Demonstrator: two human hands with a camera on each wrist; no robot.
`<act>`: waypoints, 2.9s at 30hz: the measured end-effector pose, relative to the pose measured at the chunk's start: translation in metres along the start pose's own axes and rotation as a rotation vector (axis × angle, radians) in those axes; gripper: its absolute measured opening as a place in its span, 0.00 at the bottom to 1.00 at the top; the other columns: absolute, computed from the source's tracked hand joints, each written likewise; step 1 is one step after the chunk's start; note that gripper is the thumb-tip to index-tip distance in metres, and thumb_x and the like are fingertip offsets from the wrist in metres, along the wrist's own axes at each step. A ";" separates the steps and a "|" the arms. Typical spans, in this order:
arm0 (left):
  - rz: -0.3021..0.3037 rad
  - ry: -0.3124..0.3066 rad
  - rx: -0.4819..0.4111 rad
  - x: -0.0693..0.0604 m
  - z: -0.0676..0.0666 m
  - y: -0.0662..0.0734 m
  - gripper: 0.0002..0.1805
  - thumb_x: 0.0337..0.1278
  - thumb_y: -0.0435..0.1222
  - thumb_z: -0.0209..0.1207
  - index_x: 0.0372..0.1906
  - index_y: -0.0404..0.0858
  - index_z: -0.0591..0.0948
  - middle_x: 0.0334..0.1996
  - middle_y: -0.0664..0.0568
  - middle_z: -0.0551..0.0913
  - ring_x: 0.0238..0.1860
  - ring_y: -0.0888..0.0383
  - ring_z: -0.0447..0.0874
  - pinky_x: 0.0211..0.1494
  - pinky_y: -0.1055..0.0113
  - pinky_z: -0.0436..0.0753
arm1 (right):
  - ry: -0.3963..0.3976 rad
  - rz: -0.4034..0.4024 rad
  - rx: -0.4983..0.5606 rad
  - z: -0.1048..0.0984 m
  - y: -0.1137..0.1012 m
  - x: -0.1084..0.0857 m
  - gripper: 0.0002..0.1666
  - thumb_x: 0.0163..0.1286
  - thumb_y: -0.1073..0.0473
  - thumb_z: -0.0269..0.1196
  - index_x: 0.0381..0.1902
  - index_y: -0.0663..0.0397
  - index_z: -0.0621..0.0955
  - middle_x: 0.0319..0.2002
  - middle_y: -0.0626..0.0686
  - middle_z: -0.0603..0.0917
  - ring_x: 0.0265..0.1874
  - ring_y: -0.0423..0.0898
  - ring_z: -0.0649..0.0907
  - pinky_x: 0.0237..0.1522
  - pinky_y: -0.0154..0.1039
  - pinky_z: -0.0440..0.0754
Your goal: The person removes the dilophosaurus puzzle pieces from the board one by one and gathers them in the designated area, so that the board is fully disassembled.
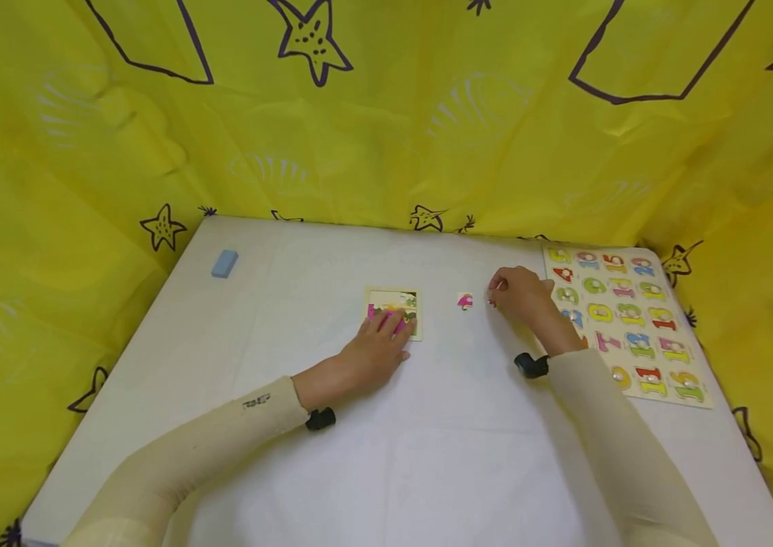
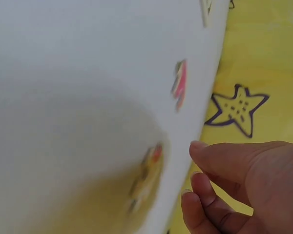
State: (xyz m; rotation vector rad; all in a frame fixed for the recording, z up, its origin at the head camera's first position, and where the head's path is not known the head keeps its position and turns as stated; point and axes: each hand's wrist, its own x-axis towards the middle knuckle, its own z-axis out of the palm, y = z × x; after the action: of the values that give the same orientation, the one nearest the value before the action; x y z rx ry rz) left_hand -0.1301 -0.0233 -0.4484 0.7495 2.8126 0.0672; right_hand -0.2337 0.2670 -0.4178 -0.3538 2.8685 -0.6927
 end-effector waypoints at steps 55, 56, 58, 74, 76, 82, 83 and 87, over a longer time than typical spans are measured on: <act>0.005 0.007 0.005 0.003 0.000 0.000 0.32 0.85 0.50 0.45 0.84 0.44 0.60 0.84 0.42 0.56 0.83 0.37 0.54 0.79 0.40 0.65 | -0.127 -0.202 -0.131 0.068 -0.102 0.030 0.19 0.76 0.56 0.67 0.59 0.60 0.84 0.48 0.59 0.84 0.52 0.58 0.82 0.56 0.58 0.75; 0.005 0.008 0.003 0.003 0.000 0.000 0.32 0.85 0.50 0.45 0.84 0.44 0.60 0.84 0.42 0.56 0.83 0.37 0.54 0.79 0.40 0.65 | -0.127 -0.204 -0.128 0.069 -0.102 0.031 0.19 0.77 0.56 0.67 0.59 0.60 0.84 0.48 0.59 0.84 0.52 0.58 0.82 0.56 0.59 0.75; 0.003 0.008 0.001 0.003 0.001 0.000 0.32 0.85 0.50 0.45 0.84 0.44 0.59 0.84 0.43 0.55 0.83 0.38 0.54 0.79 0.40 0.65 | -0.128 -0.211 -0.130 0.069 -0.102 0.031 0.18 0.77 0.56 0.67 0.59 0.61 0.83 0.48 0.59 0.83 0.51 0.58 0.82 0.56 0.59 0.75; 0.004 0.013 -0.015 0.001 -0.001 0.000 0.32 0.85 0.49 0.46 0.84 0.45 0.60 0.84 0.43 0.56 0.83 0.38 0.54 0.80 0.40 0.64 | -0.163 -0.274 -0.112 0.067 -0.099 0.033 0.16 0.78 0.60 0.65 0.56 0.62 0.76 0.54 0.62 0.77 0.55 0.59 0.78 0.58 0.61 0.76; 0.006 0.011 -0.010 0.002 0.000 0.000 0.32 0.85 0.50 0.46 0.84 0.45 0.59 0.84 0.43 0.56 0.83 0.38 0.53 0.80 0.40 0.64 | -0.166 -0.269 -0.108 0.067 -0.099 0.033 0.16 0.77 0.60 0.66 0.56 0.61 0.76 0.53 0.61 0.77 0.54 0.58 0.78 0.58 0.60 0.76; 0.007 0.013 -0.006 0.002 0.002 0.000 0.33 0.85 0.50 0.45 0.84 0.44 0.59 0.84 0.43 0.55 0.83 0.38 0.53 0.80 0.40 0.64 | -0.180 -0.262 -0.095 0.066 -0.098 0.033 0.18 0.78 0.60 0.65 0.58 0.62 0.75 0.54 0.62 0.77 0.55 0.59 0.78 0.60 0.61 0.75; 0.006 0.013 -0.006 0.002 0.002 0.000 0.33 0.85 0.50 0.46 0.84 0.44 0.59 0.84 0.43 0.55 0.83 0.38 0.53 0.80 0.40 0.64 | -0.184 -0.261 -0.092 0.066 -0.098 0.034 0.19 0.78 0.60 0.65 0.60 0.63 0.75 0.55 0.63 0.77 0.56 0.60 0.78 0.61 0.61 0.75; 0.005 0.013 -0.010 0.002 0.001 0.000 0.33 0.85 0.50 0.46 0.84 0.44 0.59 0.84 0.43 0.55 0.83 0.38 0.53 0.80 0.40 0.64 | -0.187 -0.258 -0.091 0.068 -0.097 0.035 0.23 0.78 0.59 0.65 0.63 0.65 0.74 0.59 0.65 0.76 0.61 0.61 0.77 0.66 0.63 0.73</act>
State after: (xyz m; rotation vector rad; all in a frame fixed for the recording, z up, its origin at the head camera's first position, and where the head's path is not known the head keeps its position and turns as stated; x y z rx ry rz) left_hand -0.1315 -0.0227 -0.4501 0.7563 2.8209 0.0873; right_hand -0.2340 0.1449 -0.4358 -0.7699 2.7066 -0.5366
